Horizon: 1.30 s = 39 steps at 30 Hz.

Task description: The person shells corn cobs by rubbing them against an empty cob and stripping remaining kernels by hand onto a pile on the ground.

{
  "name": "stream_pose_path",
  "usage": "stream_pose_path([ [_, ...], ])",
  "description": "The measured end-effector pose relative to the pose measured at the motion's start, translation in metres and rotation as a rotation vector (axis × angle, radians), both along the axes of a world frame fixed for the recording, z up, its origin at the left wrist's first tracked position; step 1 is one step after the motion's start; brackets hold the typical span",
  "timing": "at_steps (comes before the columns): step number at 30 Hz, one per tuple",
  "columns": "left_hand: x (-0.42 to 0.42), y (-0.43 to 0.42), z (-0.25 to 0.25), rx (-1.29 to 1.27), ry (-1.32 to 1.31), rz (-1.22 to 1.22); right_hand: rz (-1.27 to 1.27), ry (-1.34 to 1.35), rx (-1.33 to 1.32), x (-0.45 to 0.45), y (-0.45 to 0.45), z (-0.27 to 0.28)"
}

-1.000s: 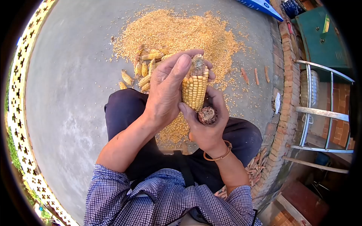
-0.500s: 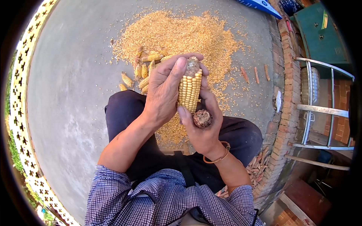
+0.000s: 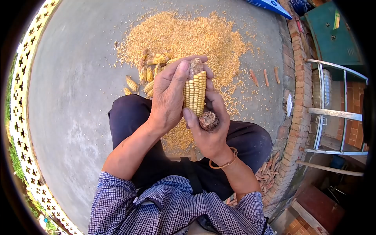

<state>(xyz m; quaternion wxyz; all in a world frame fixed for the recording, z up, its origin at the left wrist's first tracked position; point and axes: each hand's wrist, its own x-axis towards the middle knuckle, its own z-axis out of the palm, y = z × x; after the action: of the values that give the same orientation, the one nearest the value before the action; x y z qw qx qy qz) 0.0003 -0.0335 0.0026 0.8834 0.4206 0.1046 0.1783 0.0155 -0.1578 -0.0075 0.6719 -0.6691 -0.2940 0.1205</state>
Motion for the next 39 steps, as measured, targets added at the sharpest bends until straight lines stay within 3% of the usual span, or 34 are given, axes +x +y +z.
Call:
stream_pose_path([
  [3,0.000,0.000,-0.001,0.042,-0.023,-0.017,0.006,-0.050,-0.018,-0.001,0.000,-0.003],
  [8,0.002,0.006,-0.001,-0.209,-0.005,-0.050,-0.007,-0.154,-0.041,0.000,0.001,0.002],
  [13,0.003,0.006,0.000,-0.312,-0.010,-0.058,-0.020,-0.025,-0.021,-0.002,0.002,0.003],
  [17,0.001,0.004,0.003,-0.187,-0.009,-0.024,-0.071,-0.061,-0.103,0.001,0.000,0.003],
  [20,0.000,0.001,0.004,-0.102,-0.011,0.002,-0.100,-0.303,-0.231,0.007,-0.002,0.003],
  [23,-0.002,0.008,0.002,-0.128,-0.079,-0.052,-0.050,-0.236,-0.207,0.005,-0.005,0.004],
  [26,-0.002,0.012,0.001,-0.174,-0.126,-0.072,0.005,-0.036,0.055,0.000,0.003,0.004],
  [29,-0.002,0.013,-0.001,-0.174,-0.154,-0.108,0.068,0.285,0.116,-0.002,0.001,0.008],
  [31,-0.002,0.013,-0.001,-0.173,-0.156,-0.125,0.092,0.294,0.057,-0.001,-0.001,0.009],
  [38,0.001,0.006,0.001,-0.190,-0.071,-0.065,-0.044,-0.011,-0.057,0.003,0.000,-0.002],
  [39,0.001,0.004,0.001,-0.100,-0.059,-0.040,-0.053,-0.084,-0.094,0.004,-0.001,-0.002],
])
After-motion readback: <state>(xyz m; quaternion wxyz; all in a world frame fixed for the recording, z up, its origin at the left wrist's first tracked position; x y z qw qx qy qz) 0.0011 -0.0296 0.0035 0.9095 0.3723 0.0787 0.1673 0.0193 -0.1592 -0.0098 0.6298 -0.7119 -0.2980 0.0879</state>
